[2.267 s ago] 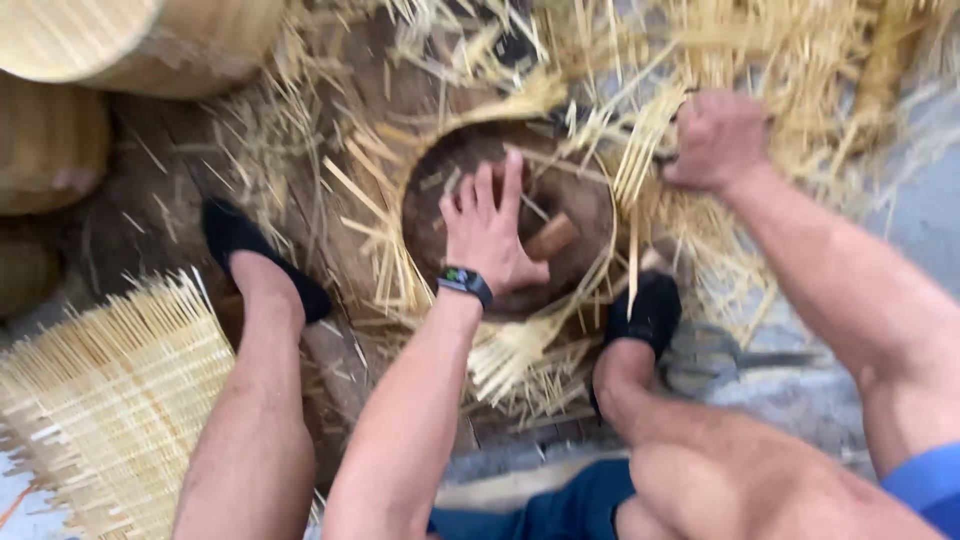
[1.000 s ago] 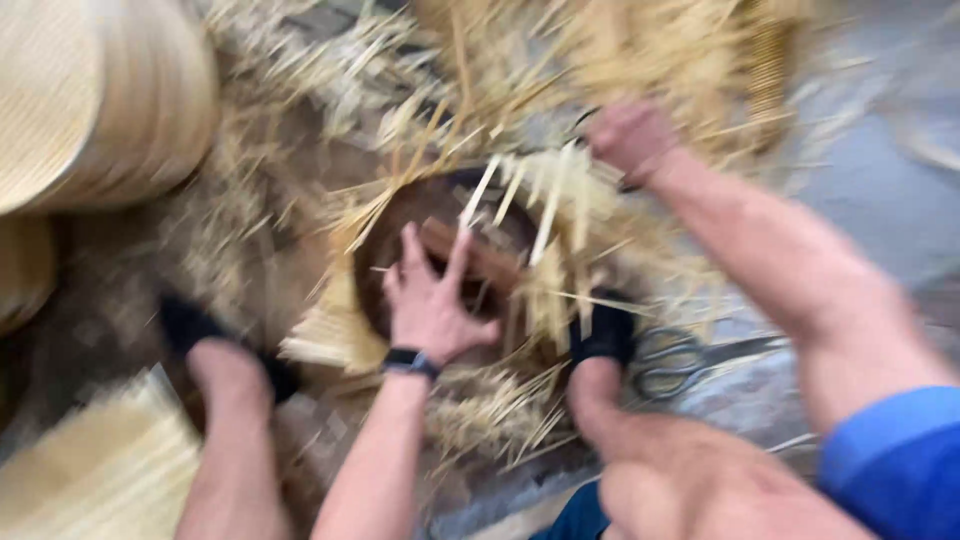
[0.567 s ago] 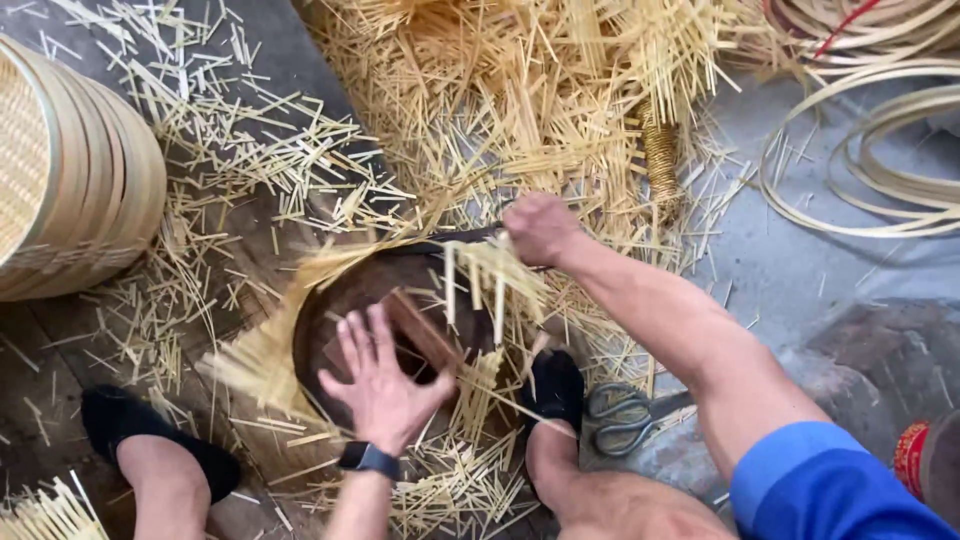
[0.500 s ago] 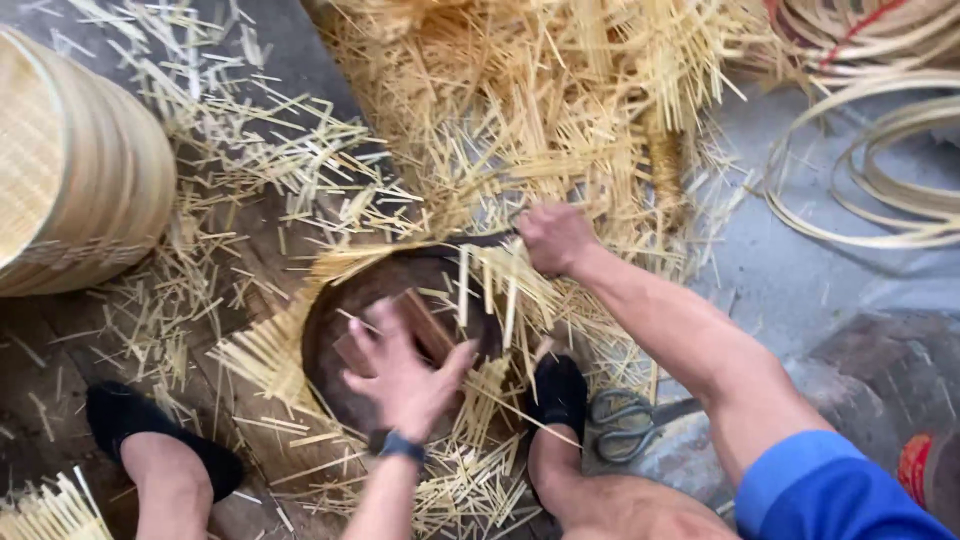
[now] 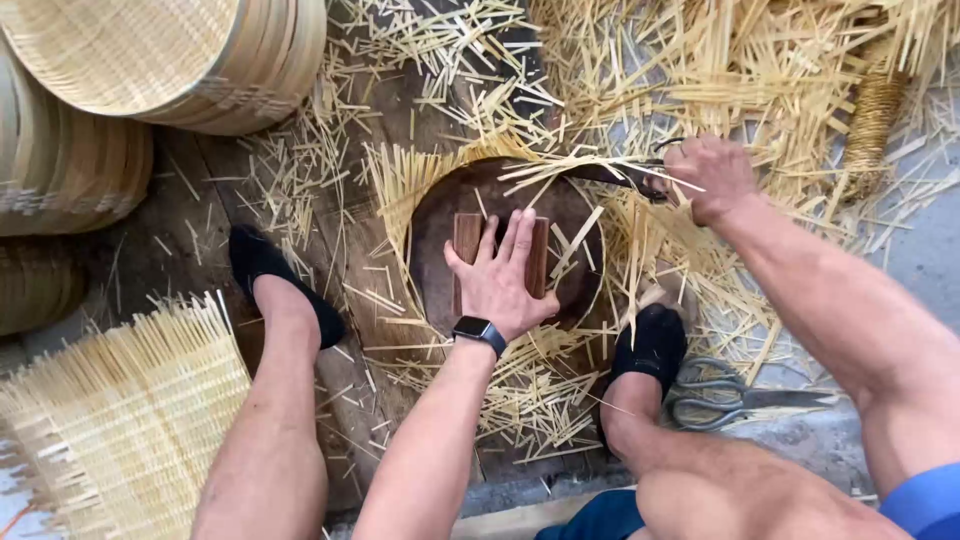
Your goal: The person sits on the floor assembling round bamboo sieve trays. They trim excess bamboo strips from a woven mat with scissors, press the mat into a round wooden form, fit a bamboo rim around the mat, and set finished trays onto a stack.
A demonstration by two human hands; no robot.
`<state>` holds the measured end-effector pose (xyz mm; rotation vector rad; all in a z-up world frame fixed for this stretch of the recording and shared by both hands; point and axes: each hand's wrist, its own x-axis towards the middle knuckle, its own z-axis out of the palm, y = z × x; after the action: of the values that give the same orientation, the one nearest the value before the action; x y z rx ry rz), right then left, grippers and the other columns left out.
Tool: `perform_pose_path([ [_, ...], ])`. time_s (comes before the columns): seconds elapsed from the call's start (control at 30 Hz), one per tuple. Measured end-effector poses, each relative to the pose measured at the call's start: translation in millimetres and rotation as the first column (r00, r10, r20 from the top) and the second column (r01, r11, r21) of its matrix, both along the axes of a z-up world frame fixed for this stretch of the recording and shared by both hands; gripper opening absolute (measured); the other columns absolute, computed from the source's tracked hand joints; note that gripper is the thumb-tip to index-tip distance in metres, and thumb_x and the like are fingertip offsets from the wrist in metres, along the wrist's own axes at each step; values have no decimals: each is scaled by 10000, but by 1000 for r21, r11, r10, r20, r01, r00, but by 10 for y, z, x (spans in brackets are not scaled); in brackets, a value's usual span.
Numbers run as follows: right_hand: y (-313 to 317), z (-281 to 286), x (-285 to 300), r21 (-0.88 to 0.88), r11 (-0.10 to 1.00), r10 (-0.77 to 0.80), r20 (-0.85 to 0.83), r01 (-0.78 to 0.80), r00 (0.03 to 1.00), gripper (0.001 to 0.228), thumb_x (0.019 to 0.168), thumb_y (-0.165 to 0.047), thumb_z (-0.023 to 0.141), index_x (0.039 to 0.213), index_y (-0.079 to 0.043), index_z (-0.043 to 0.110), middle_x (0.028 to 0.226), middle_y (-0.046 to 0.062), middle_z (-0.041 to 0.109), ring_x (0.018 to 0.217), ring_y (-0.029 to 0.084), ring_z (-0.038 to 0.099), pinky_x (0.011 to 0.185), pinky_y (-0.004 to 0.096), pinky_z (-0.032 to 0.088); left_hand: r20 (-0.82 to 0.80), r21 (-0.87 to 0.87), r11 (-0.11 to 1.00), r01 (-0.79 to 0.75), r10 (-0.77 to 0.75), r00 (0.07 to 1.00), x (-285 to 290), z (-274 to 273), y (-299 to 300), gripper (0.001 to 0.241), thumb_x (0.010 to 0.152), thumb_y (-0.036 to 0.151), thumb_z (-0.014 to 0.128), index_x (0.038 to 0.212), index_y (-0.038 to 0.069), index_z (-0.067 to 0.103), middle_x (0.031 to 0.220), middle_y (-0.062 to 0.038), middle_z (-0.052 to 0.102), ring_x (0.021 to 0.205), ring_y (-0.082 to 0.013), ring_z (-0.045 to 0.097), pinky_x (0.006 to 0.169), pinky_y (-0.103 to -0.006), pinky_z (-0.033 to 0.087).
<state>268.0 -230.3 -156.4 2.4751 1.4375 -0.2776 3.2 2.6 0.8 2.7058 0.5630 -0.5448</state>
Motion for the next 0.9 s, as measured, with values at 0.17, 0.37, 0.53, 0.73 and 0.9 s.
perform_pose_path([
  [0.17,662,386,-273,164,982,48,238,-89,970,238,896,-332,598,769,-130,602,718,23,532,680,155,505,612,302,467,-36,-7,1000,13,-14,999,18,37,8,1258,604,585,801,1597,278,93,1666,34,258,1520,-275,281,1083,-826,110],
  [0.37,418,715,-52,-115,992,-61,-156,43,986,266,1028,-213,494,782,-129,553,711,43,549,620,148,458,534,342,431,14,-32,973,230,-229,973,-75,35,201,1250,553,534,830,1585,280,174,1634,26,336,1491,-265,329,1109,-811,102],
  [0.53,706,917,-164,-294,955,-70,-108,35,992,276,890,-370,569,790,-113,557,768,36,558,661,144,485,584,306,453,45,-93,957,275,-272,961,-51,121,243,1208,515,467,859,1557,295,272,1593,25,426,1478,-264,362,1134,-785,101],
  [0.73,827,505,-179,58,998,19,14,-20,1000,190,999,-119,503,829,-80,579,738,78,531,667,151,509,610,332,512,53,-58,944,325,-323,945,-203,38,197,1243,525,472,871,1582,273,248,1626,13,364,1526,-300,261,1124,-811,45],
  [0.9,368,926,-105,-121,992,-65,-135,49,989,333,1013,-364,538,928,-58,639,888,82,577,841,185,544,756,366,535,270,-201,855,-477,517,812,-205,-80,-23,1262,638,691,894,1613,243,229,1616,-238,215,1502,-447,133,1144,-754,11],
])
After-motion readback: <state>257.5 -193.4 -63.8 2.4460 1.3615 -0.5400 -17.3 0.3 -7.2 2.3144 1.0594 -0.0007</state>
